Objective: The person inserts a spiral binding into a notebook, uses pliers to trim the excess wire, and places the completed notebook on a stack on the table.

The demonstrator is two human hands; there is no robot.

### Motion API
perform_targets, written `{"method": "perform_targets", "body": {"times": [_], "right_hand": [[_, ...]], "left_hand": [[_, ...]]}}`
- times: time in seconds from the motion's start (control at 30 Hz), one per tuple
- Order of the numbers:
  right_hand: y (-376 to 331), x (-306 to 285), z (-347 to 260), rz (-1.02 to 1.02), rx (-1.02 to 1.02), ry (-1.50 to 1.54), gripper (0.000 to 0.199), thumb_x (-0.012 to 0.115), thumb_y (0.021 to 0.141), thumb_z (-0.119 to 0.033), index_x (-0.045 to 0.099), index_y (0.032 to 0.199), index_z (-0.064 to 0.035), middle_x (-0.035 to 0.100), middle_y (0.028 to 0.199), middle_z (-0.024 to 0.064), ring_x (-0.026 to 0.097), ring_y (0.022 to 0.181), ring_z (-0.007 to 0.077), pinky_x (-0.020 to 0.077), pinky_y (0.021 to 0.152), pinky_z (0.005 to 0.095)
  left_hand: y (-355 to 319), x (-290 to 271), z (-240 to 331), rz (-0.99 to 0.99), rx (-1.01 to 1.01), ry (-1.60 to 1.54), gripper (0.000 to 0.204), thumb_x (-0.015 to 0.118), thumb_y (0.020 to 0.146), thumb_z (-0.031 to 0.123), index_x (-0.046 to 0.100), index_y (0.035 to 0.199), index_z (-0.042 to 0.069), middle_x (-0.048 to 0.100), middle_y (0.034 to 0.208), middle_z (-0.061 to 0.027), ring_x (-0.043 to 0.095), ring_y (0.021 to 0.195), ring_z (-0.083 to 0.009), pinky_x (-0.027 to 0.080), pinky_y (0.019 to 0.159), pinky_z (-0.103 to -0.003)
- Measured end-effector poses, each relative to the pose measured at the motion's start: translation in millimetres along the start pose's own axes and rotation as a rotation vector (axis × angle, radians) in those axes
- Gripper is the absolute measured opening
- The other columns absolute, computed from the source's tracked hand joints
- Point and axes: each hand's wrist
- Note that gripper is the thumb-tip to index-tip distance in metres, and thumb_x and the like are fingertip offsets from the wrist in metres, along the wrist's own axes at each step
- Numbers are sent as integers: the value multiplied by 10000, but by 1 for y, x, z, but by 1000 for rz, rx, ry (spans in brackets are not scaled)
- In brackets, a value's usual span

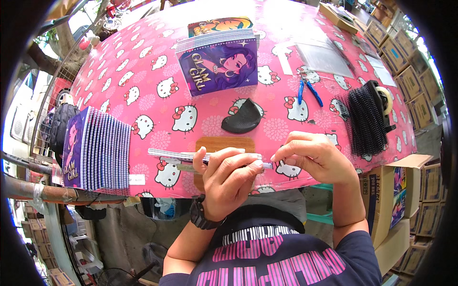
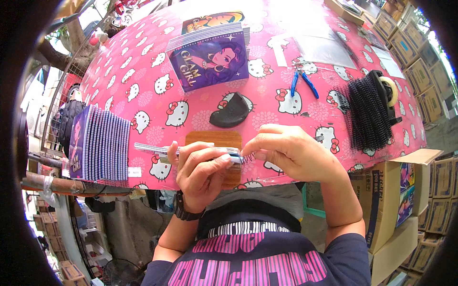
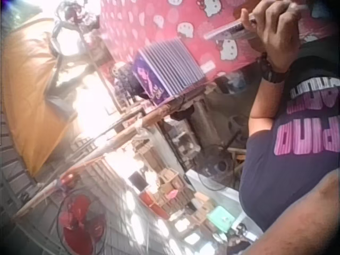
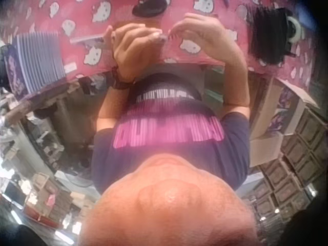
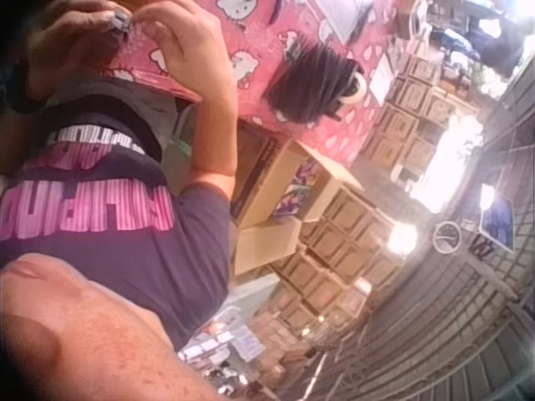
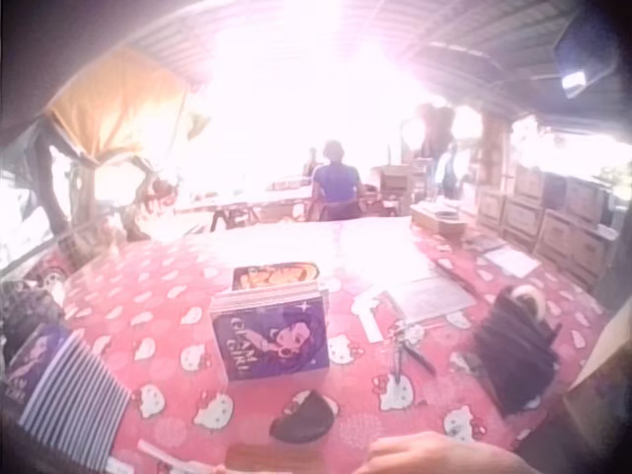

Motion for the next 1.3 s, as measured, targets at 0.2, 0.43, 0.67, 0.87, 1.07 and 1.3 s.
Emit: {"method": "perform_targets", "body": {"times": [0.2, 0.43, 0.67, 0.87, 1.07, 1.3], "right_hand": [[2, 8, 2, 91, 29, 32, 170, 579, 868, -5, 641, 1024, -26, 626, 864, 115, 621, 793, 262, 488, 679, 340], [-3, 15, 8, 166, 29, 72, 163, 566, 882, -2, 643, 1023, -27, 640, 883, 113, 626, 762, 250, 491, 670, 331], [-9, 12, 10, -8, 71, 136, 199, 578, 878, -12, 621, 1072, -21, 638, 878, 113, 632, 772, 247, 501, 685, 313], [-5, 18, -12, 114, 70, 1, 319, 584, 879, -7, 565, 1195, -42, 636, 839, 102, 640, 744, 230, 516, 694, 310], [14, 12, 20, -34, 224, 273, 308, 567, 947, -132, 565, 1249, -65, 626, 779, 33, 583, 643, 100, 494, 585, 267], [63, 45, 116, 48, 225, -431, 847, 763, 718, -446, 392, 1405, -118, 352, 1458, 200, 346, 1324, 403, 319, 1080, 500]], "left_hand": [[6, 1, 2, -14, -26, -3, 132, 730, 771, 127, 666, 857, 205, 666, 916, 71, 605, 912, -146, 133, 1093, -434], [4, 3, 0, 3, -15, -6, 122, 725, 779, 136, 661, 855, 208, 666, 914, 71, 605, 917, -146, 124, 1093, -443], [3, 2, 0, -3, -20, -4, 146, 717, 783, 118, 663, 885, 208, 663, 912, 67, 605, 927, -149, 121, 1097, -433], [17, -1, 19, -36, -164, -14, 161, 711, 796, 138, 651, 935, 194, 631, 869, 74, 586, 910, -136, 134, 1065, -468], [22, -6, 7, -236, -38, 140, 109, 661, 860, 246, 662, 927, 159, 618, 833, 28, 565, 845, -174, 205, 1010, -430], [26, -11, 12, -295, -88, 76, 190, 711, 806, 273, 657, 968, 190, 618, 841, 61, 569, 818, -132, 243, 921, -432]]}}
Point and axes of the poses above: each hand's wrist, its own y-axis towards the middle knuckle, its own x-axis out of the palm, z = x × y
